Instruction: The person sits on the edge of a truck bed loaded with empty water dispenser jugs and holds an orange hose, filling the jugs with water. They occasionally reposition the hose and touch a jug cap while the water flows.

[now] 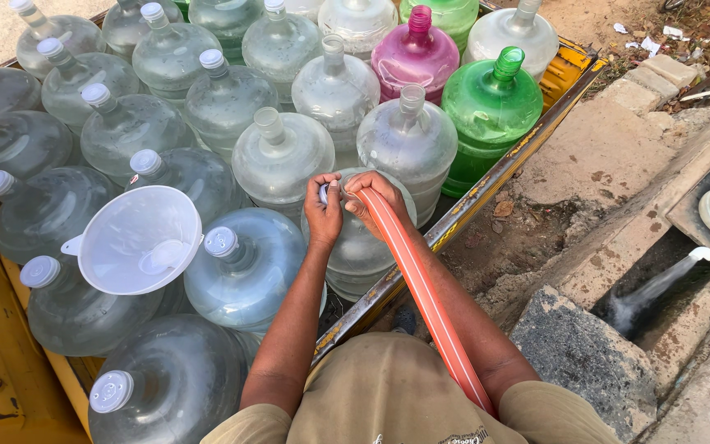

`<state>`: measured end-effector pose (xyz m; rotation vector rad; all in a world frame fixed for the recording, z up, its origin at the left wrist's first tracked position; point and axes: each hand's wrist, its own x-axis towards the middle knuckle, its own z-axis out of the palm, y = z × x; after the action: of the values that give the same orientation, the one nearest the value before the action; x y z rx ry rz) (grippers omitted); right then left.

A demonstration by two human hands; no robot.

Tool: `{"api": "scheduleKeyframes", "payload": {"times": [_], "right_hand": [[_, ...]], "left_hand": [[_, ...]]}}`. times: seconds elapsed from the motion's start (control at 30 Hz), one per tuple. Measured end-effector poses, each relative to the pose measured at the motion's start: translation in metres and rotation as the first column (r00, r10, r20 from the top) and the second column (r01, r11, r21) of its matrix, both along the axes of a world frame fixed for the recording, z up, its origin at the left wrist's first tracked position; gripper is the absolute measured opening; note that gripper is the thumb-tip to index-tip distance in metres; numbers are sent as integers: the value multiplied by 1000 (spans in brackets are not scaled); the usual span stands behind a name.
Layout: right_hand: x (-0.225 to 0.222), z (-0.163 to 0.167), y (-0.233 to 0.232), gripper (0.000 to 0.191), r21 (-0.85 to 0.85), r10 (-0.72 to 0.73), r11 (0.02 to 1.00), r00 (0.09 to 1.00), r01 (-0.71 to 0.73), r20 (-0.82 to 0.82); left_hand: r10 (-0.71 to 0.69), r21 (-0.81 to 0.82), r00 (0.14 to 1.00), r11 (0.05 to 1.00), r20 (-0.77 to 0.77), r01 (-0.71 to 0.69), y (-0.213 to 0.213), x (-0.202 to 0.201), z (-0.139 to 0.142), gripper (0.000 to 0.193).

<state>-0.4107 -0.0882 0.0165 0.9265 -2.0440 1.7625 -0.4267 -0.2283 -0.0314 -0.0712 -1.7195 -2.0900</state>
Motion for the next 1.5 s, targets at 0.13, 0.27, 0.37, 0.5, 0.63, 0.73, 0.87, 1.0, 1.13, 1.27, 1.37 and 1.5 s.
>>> {"api": "scheduleKeyframes", "payload": {"times": [0.13,0.27,0.37,0.5,0.63,0.73,0.87,1.0,1.13,1.27,1.37,1.5], "right_hand": [[-3,0,0,38,-21,12,1000,1000,-12,6],[-3,-1,0,38,-28,31,999,999,-30,27],[-4,-2,2,38,-18,26,1000,1000,-26,17],[-7,-3,6,38,-15,42,999,999,-42,26],[-12,-3,8,39,-37,75,997,997,-74,28],[-15,-2,10,40,-45,93,995,995,-91,45],[-16,2,12,40,-21,76,997,996,-75,51],[-17,11,14,40,-1,64,998,998,-64,27],[-18,23,16,41,-78,135,989,988,-129,81],[-19,36,18,40,-85,160,984,986,-155,47],[-19,46,21,40,-116,181,978,980,-171,84],[-21,60,26,42,-183,241,960,959,-213,151]], "left_hand": [[-4,4,1000,1000,-11,4,0,-2,1,10],[-11,8,1000,1000,-11,11,-1,-3,0,12],[-32,34,999,999,-36,33,0,-4,-1,14],[-67,79,998,994,-21,69,0,-6,-2,15],[-83,67,997,994,3,83,0,-7,-2,16],[-112,93,994,989,4,111,0,-10,-5,16],[-138,91,990,986,-18,139,0,-15,-12,16],[-151,66,988,986,-46,153,1,-19,-16,14],[-180,-85,975,982,-128,170,-5,-20,-7,15],[-272,-221,962,940,-27,260,-17,-21,12,19],[-346,-257,938,908,-18,330,-23,-23,27,20],[-381,-288,924,884,9,368,-24,-27,40,23]]}}
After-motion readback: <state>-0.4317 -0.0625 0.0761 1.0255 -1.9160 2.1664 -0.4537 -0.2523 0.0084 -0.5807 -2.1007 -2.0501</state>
